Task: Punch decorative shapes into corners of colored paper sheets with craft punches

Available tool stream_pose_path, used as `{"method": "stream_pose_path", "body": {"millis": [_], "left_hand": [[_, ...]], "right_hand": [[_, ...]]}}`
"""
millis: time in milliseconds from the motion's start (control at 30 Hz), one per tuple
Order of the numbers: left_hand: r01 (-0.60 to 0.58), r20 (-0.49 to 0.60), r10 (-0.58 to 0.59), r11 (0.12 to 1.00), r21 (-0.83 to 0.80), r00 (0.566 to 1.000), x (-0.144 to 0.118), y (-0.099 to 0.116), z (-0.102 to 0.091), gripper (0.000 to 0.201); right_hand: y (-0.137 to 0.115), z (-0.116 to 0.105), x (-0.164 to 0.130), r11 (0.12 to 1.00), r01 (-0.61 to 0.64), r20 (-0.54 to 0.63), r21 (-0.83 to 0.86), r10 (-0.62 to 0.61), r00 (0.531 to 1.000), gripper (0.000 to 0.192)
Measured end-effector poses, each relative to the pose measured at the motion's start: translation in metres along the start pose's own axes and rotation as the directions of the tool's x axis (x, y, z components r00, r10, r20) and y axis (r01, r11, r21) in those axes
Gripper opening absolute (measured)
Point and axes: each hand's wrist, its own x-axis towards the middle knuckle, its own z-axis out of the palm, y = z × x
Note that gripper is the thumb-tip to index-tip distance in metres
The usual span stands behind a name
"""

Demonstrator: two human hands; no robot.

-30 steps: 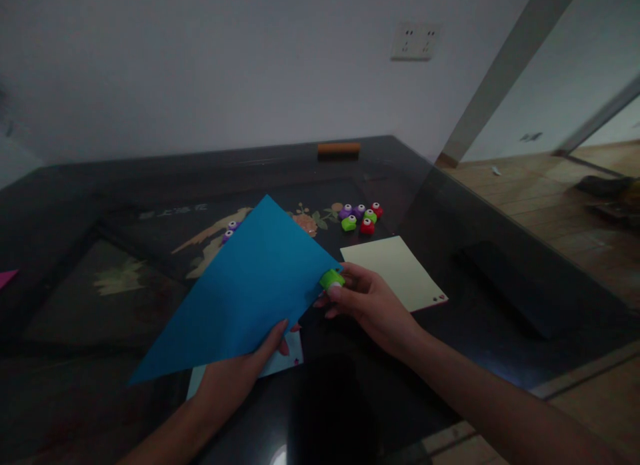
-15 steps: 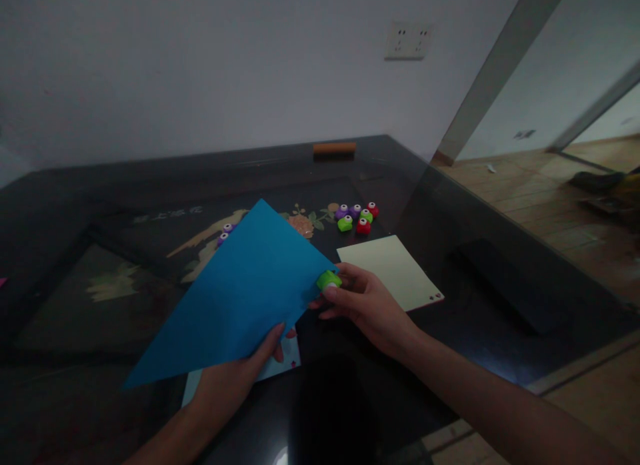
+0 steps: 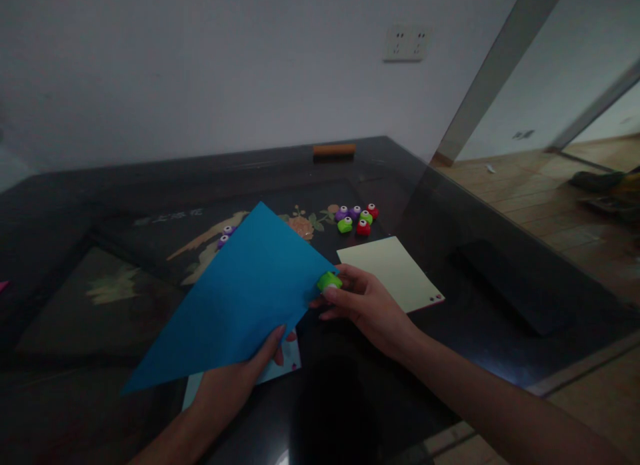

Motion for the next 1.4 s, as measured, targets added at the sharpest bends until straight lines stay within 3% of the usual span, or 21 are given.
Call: {"method": "stream_pose_path", "body": {"millis": [300, 467, 600, 733, 933, 1033, 1167, 1400], "left_hand": [[-0.177, 0.097, 0.163, 0.971, 0.162, 0.982, -0.006, -0.011, 0.003, 0.035], [-0.175, 0.091, 0.16, 0.965, 0.197, 0.983, -0.006, -0.009, 0.005, 0.036], [-0.12, -0.017, 0.128, 0.965, 0.234, 0.992, -0.012, -0.005, 0.01, 0.042], [-0.122, -0.039, 0.138, 0.954, 0.275, 0.99, -0.014, -0.006, 0.012, 0.043], [-0.177, 0.01, 0.181, 0.947, 0.269, 0.983, -0.009, -0.007, 0.011, 0.039], [-0.126, -0.031, 0.14, 0.952, 0.279, 0.99, -0.009, -0.008, 0.012, 0.043], [-0.186, -0.014, 0.197, 0.943, 0.275, 0.98, -0.013, -0.013, 0.015, 0.038], [-0.227, 0.027, 0.237, 0.883, 0.411, 0.971, -0.014, -0.02, 0.014, 0.042]], "right_hand": [[0.001, 0.0, 0.001, 1.0, 0.006, -0.002, -0.016, -0.006, 1.0, 0.032], [0.002, -0.001, 0.001, 1.0, 0.02, 0.008, -0.013, -0.02, 1.0, 0.031], [0.004, -0.002, 0.002, 1.0, 0.024, 0.002, -0.012, -0.024, 1.0, 0.031], [0.003, -0.002, 0.003, 1.0, 0.024, 0.002, -0.017, -0.024, 1.0, 0.031], [0.003, -0.002, 0.002, 0.999, 0.026, 0.003, -0.029, -0.026, 1.0, 0.031], [0.003, -0.002, 0.002, 0.999, 0.033, 0.003, -0.039, -0.033, 0.999, 0.031], [0.002, -0.002, 0.003, 0.999, 0.03, 0.006, -0.031, -0.03, 1.0, 0.03], [0.004, -0.002, 0.002, 0.997, 0.055, 0.022, -0.057, -0.054, 0.998, 0.025]]}}
